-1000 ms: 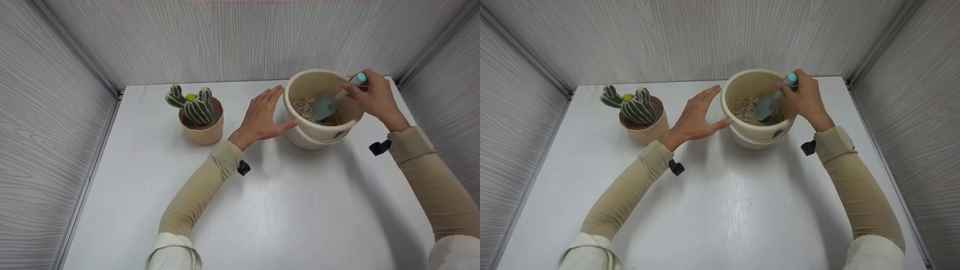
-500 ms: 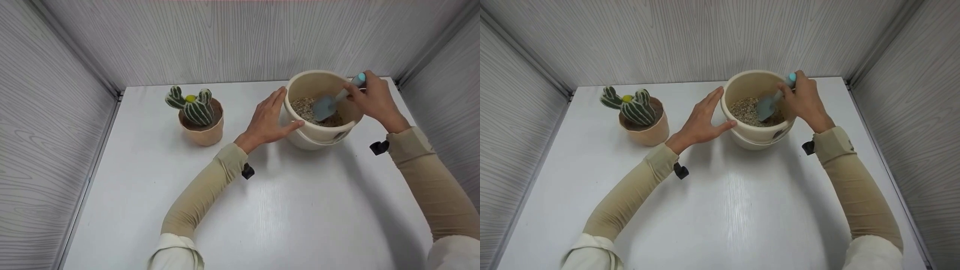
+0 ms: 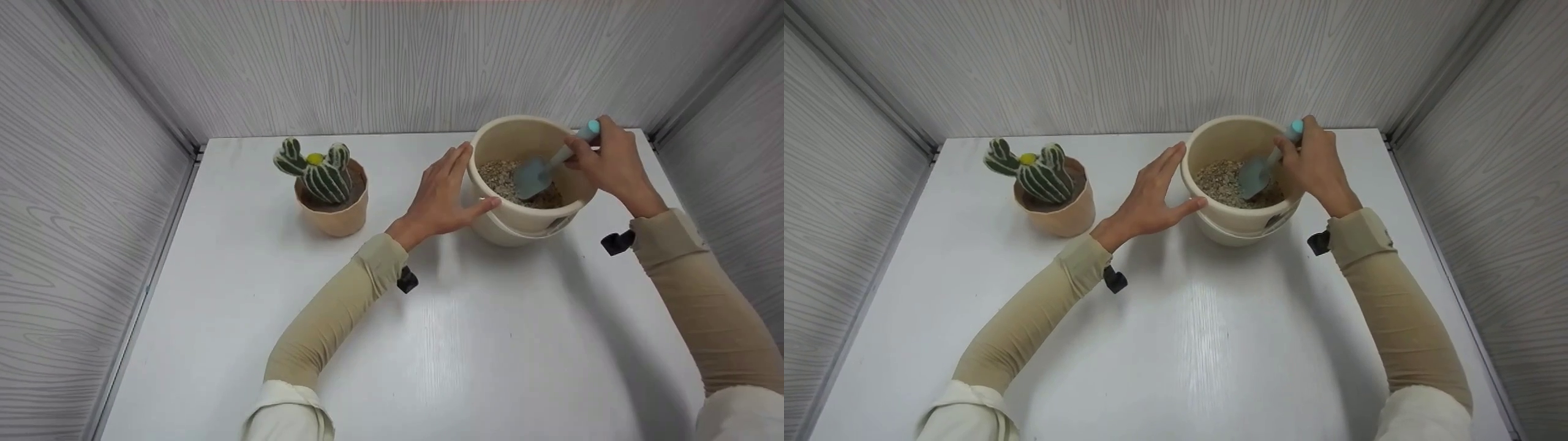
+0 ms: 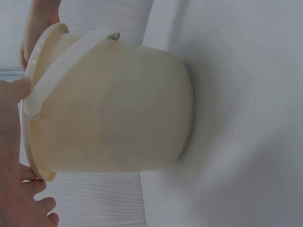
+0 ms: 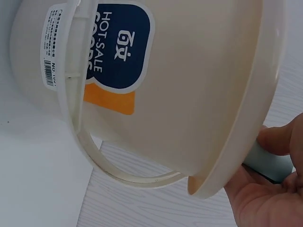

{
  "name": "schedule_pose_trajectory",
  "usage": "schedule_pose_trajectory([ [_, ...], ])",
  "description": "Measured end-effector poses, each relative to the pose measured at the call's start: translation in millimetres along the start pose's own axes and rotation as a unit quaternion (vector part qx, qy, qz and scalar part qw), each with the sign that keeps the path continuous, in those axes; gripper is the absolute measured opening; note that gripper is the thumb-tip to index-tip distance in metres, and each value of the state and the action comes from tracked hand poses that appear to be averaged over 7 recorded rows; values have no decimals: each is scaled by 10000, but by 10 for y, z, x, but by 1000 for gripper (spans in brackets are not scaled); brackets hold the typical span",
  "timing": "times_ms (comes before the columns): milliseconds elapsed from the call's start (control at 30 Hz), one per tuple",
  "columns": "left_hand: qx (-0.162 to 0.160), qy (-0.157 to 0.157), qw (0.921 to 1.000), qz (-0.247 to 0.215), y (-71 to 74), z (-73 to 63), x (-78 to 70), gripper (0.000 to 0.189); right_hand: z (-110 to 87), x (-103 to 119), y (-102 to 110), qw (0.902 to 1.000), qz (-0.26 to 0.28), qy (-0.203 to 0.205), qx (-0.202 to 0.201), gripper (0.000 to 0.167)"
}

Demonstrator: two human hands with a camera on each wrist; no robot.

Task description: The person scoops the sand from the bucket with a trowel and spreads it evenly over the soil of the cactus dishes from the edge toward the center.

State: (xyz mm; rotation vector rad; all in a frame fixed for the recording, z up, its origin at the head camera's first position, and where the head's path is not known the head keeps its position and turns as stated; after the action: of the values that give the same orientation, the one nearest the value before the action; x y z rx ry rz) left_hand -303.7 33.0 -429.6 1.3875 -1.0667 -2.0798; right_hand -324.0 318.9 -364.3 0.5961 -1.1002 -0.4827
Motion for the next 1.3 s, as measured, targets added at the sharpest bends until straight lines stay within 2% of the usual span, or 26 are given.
schedule_pose_trajectory([
  [133, 19, 22, 10000, -45, -6, 1, 6, 108, 9, -8, -19, 10000, -23, -1, -35, 29],
  [333, -49, -109, 9999, -72, -4, 14, 2, 107, 25, 11, -36, 9999, -25, 22, -114, 27],
  [700, -91, -202, 9998, -13, 4, 26, -22, 108, 25, 4, -82, 9999, -136, -25, -86, 36],
  [967, -51, -204, 9997, -149, -12, 9, -10, 106, -9, -25, -120, 9988, -455, -165, -69, 42],
  [1300, -59, -201, 9997, -88, 17, 15, -4, 107, -17, -17, -154, 9997, -65, -247, 14, 37],
])
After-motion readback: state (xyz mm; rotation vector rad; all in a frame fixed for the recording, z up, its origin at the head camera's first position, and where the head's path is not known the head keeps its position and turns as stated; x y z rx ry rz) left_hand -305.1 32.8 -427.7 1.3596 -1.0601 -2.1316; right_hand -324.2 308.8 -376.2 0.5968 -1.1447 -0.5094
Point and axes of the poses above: each hand's wrist, its own z-axis towards the middle knuckle, its own y-axis out of the back of the hand, x = y × z, the point moved 4 cm from there along z, towards the middle knuckle, and after that the axes turned 8 degrees about y, right-handed, at the moved point
